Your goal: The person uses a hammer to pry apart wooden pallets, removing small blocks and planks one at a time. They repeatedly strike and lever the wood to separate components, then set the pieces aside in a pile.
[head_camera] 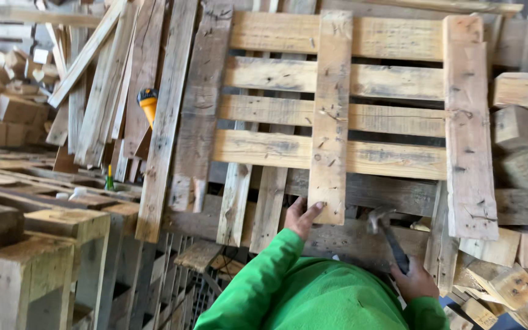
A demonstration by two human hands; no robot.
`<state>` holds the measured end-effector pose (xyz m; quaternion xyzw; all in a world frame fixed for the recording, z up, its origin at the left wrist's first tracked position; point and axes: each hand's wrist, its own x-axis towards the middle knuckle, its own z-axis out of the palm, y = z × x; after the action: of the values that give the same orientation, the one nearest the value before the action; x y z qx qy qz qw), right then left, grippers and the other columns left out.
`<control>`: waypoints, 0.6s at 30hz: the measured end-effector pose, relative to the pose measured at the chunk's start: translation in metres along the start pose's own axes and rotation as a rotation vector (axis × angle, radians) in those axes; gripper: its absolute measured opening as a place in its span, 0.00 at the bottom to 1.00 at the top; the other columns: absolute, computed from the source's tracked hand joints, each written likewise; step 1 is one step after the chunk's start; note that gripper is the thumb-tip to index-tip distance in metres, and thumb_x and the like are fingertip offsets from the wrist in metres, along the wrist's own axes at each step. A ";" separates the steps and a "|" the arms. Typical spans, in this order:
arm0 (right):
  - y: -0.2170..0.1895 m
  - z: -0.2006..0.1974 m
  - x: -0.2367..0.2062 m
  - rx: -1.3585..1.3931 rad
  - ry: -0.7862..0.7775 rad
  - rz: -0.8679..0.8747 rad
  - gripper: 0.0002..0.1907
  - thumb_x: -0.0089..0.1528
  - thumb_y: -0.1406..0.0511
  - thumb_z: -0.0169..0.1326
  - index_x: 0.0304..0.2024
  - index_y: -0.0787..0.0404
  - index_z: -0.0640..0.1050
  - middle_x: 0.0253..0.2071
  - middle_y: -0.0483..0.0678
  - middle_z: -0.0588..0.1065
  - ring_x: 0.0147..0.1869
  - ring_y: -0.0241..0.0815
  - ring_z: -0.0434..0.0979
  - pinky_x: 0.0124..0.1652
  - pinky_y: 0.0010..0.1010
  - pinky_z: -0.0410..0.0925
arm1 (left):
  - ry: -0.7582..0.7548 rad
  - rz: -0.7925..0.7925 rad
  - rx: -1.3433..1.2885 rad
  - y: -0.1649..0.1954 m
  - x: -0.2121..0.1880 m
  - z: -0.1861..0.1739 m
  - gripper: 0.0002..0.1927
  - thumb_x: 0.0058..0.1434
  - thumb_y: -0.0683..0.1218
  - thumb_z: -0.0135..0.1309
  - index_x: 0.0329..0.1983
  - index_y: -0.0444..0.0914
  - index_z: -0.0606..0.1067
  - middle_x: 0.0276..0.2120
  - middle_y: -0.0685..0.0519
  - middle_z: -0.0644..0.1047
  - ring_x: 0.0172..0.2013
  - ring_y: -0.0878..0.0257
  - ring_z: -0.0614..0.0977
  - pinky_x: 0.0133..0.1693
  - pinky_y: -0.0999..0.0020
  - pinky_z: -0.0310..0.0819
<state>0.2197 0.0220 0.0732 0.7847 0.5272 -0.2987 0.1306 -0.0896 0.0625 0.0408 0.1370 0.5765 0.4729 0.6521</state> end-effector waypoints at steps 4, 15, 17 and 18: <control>0.007 -0.002 0.004 -0.096 0.004 -0.077 0.36 0.54 0.45 0.61 0.59 0.56 0.73 0.51 0.60 0.78 0.53 0.65 0.78 0.51 0.51 0.71 | 0.015 0.010 0.034 0.038 -0.023 -0.009 0.20 0.61 0.51 0.60 0.48 0.31 0.78 0.36 0.49 0.82 0.32 0.64 0.78 0.31 0.67 0.70; -0.213 -0.148 -0.005 0.077 0.478 -1.125 0.38 0.53 0.64 0.63 0.66 0.61 0.69 0.67 0.59 0.63 0.73 0.62 0.59 0.66 0.60 0.60 | -0.069 0.122 -0.143 0.153 -0.069 0.014 0.22 0.65 0.56 0.53 0.43 0.31 0.79 0.23 0.51 0.78 0.19 0.66 0.76 0.22 0.71 0.67; -0.246 -0.165 0.018 -0.056 0.490 -1.146 0.41 0.51 0.63 0.64 0.67 0.59 0.68 0.67 0.58 0.63 0.73 0.65 0.57 0.65 0.64 0.56 | -0.127 0.154 -0.104 0.158 -0.067 0.010 0.25 0.68 0.59 0.50 0.40 0.31 0.78 0.21 0.50 0.77 0.17 0.66 0.73 0.20 0.71 0.64; -0.259 -0.169 0.030 -0.067 0.498 -1.193 0.40 0.51 0.63 0.63 0.67 0.58 0.68 0.66 0.57 0.64 0.73 0.65 0.59 0.65 0.64 0.56 | -0.165 0.174 -0.080 0.160 -0.062 0.006 0.27 0.70 0.61 0.49 0.38 0.31 0.77 0.21 0.50 0.78 0.16 0.66 0.73 0.20 0.70 0.64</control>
<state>0.0493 0.2385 0.2162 0.3981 0.8963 -0.1124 -0.1598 -0.1505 0.0992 0.1967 0.1987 0.4874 0.5375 0.6589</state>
